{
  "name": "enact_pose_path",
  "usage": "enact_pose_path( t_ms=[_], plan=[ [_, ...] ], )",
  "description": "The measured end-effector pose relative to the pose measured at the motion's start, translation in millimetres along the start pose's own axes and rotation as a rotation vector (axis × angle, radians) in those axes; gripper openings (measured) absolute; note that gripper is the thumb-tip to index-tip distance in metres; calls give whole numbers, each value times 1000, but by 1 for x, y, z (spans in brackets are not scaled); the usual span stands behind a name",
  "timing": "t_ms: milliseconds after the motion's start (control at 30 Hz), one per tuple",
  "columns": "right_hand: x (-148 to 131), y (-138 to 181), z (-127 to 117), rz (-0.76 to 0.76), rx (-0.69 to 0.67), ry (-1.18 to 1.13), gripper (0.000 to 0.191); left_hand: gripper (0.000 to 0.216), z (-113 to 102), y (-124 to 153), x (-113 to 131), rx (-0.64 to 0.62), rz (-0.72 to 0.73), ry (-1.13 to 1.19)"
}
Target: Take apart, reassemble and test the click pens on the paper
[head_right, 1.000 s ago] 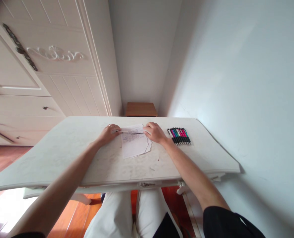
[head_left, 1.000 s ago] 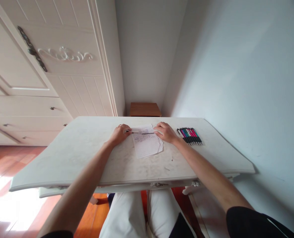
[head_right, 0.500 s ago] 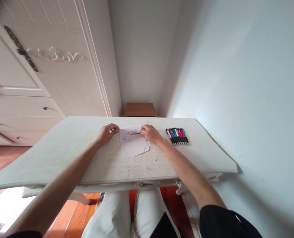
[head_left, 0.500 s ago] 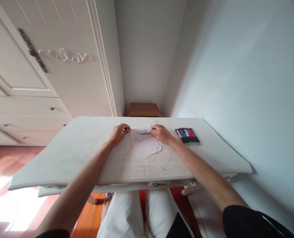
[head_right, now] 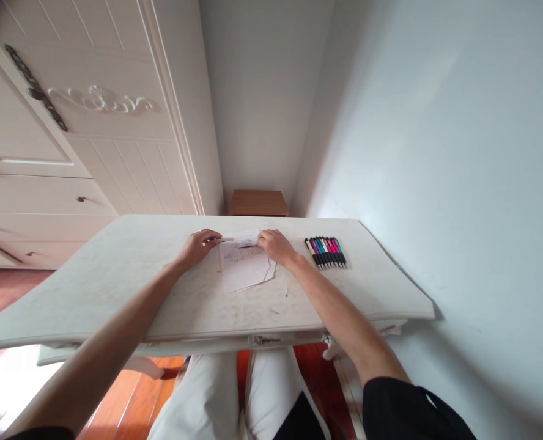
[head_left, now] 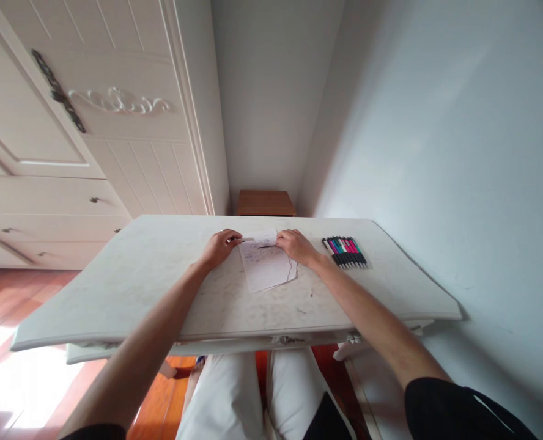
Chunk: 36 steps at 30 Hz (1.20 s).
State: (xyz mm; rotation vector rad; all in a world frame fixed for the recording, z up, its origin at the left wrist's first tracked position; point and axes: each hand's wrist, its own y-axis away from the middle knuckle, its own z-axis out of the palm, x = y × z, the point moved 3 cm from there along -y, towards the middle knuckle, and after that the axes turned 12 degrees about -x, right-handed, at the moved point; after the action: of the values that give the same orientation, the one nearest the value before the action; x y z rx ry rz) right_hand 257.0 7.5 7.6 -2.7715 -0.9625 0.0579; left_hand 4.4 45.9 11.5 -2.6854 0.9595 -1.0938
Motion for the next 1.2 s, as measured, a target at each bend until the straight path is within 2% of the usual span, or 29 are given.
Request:
enact_pose_path(
  t_ms=[167,433,633,767,933,1200],
  plan=[
    [-6,0,-5,20,-24,36,13,20,1,1,-1,-4,10,3],
    [4,10,-9,105,35,-30,16,15,-1,2,1,10,1,9],
    [9,18,-13,145,151,-159,17,14,-3,2,3,5,27,3],
    [8,18,-12,147,280,-372,17,12,-1,0,1,27,19,55],
    [14,20,-3,250,401,-741,26,9,1,-1,-3,45,7,105],
    [14,21,-3,270,427,-837,27,12,4,-2,-6,46,-64,158]
  ],
)
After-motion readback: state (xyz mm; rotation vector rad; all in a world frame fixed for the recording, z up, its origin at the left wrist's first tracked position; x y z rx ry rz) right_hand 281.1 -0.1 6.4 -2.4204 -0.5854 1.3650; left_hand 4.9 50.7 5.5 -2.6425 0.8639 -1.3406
